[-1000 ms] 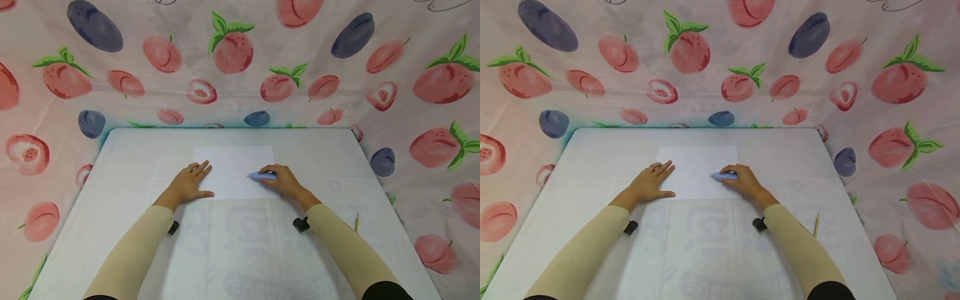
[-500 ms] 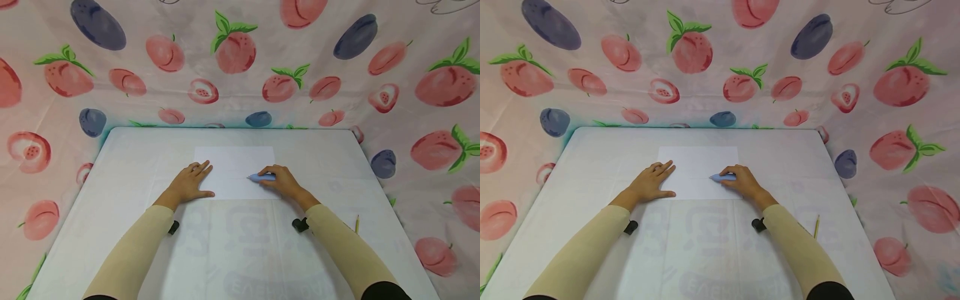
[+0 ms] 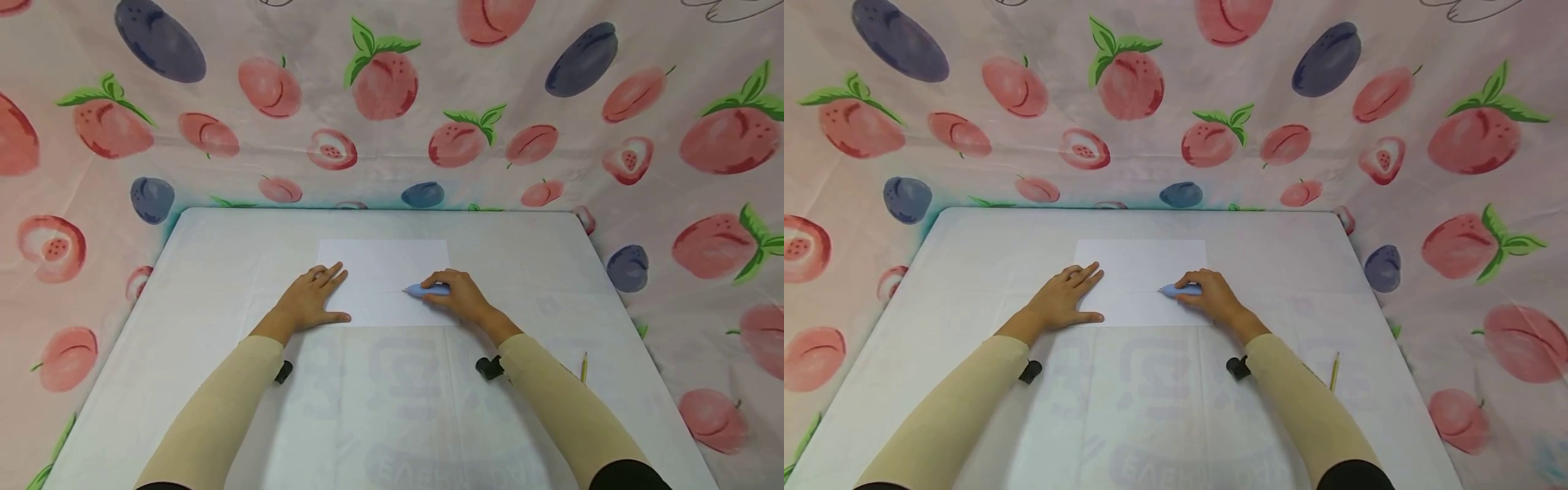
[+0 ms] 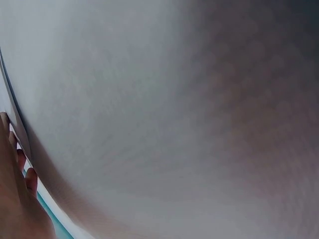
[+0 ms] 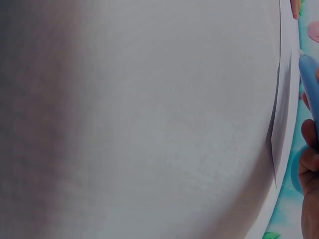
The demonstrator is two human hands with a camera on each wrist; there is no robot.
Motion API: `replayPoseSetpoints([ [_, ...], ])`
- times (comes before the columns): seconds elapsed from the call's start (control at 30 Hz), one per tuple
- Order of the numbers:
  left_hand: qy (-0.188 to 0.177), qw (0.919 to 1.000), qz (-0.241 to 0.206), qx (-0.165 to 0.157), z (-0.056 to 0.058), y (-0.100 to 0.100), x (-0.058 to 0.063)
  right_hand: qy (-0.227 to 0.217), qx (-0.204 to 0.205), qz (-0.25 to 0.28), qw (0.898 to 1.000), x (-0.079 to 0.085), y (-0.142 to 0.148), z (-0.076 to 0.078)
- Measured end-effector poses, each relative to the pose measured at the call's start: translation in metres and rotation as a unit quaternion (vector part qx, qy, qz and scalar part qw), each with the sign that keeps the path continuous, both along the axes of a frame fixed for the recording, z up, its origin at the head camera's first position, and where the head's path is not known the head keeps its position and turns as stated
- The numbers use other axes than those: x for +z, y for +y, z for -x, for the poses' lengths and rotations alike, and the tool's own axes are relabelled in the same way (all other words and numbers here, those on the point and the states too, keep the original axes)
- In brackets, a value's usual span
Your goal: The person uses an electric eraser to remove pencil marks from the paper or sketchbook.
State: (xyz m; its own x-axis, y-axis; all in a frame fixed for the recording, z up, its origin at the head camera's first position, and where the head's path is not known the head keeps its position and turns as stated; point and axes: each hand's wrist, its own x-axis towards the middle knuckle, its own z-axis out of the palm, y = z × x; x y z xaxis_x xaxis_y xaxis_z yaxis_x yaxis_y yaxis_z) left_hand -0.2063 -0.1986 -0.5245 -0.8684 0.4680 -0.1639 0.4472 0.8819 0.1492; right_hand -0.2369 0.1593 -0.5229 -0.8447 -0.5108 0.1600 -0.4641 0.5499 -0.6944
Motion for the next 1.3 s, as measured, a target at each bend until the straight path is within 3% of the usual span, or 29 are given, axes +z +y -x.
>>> replayPoseSetpoints([
  [0.3,0.003,1.0,-0.002,-0.001,-0.0004,-0.0018,-0.0007,0.026,-0.007,-0.003,1.0,0.0008,-0.0017,-0.0012],
  [1.3,-0.005,1.0,-0.008,0.001,0.0011,-0.0025,-0.0037,0.019,-0.007,-0.015,1.0,0.0005,-0.0064,0.0005],
])
